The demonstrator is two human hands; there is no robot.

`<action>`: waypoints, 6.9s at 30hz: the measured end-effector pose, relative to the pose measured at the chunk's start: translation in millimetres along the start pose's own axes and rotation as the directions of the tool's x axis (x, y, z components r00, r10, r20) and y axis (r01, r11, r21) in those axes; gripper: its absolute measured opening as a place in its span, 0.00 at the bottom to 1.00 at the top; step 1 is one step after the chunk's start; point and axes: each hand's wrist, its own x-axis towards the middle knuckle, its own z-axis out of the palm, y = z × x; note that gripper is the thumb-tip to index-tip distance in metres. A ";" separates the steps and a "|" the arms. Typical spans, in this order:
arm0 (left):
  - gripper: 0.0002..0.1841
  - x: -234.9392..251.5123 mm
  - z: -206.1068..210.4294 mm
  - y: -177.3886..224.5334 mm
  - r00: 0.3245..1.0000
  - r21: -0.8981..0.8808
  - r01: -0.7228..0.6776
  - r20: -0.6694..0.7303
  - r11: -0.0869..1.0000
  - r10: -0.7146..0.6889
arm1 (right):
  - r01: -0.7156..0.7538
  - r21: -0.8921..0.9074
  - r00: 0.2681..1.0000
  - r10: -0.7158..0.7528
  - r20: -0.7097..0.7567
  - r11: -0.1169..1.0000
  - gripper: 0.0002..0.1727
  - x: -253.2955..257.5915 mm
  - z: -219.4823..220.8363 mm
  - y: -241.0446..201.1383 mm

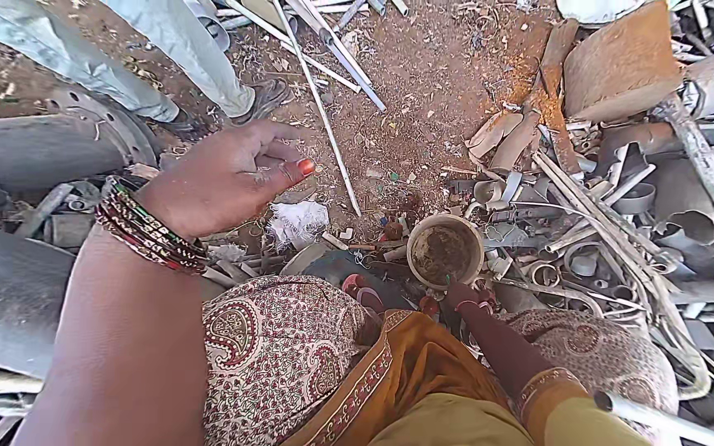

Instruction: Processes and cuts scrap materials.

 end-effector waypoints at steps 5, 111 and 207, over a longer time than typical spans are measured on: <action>0.29 -1.1 2.0 0.5 0.999 -0.001 -0.039 0.005 0.999 0.039 | 0.029 0.278 0.997 -0.047 0.058 0.960 0.30 4.9 -1.2 0.2; 0.29 7.9 -5.8 -12.1 1.000 -0.009 0.016 0.006 1.000 -0.016 | 0.056 -0.212 0.996 -0.070 -0.055 0.976 0.42 30.1 -16.6 36.7; 0.28 -4.8 7.7 7.8 0.990 0.083 -0.117 0.083 0.990 0.110 | 0.224 -0.067 0.974 -0.226 -0.024 0.972 0.26 18.7 -48.9 -0.5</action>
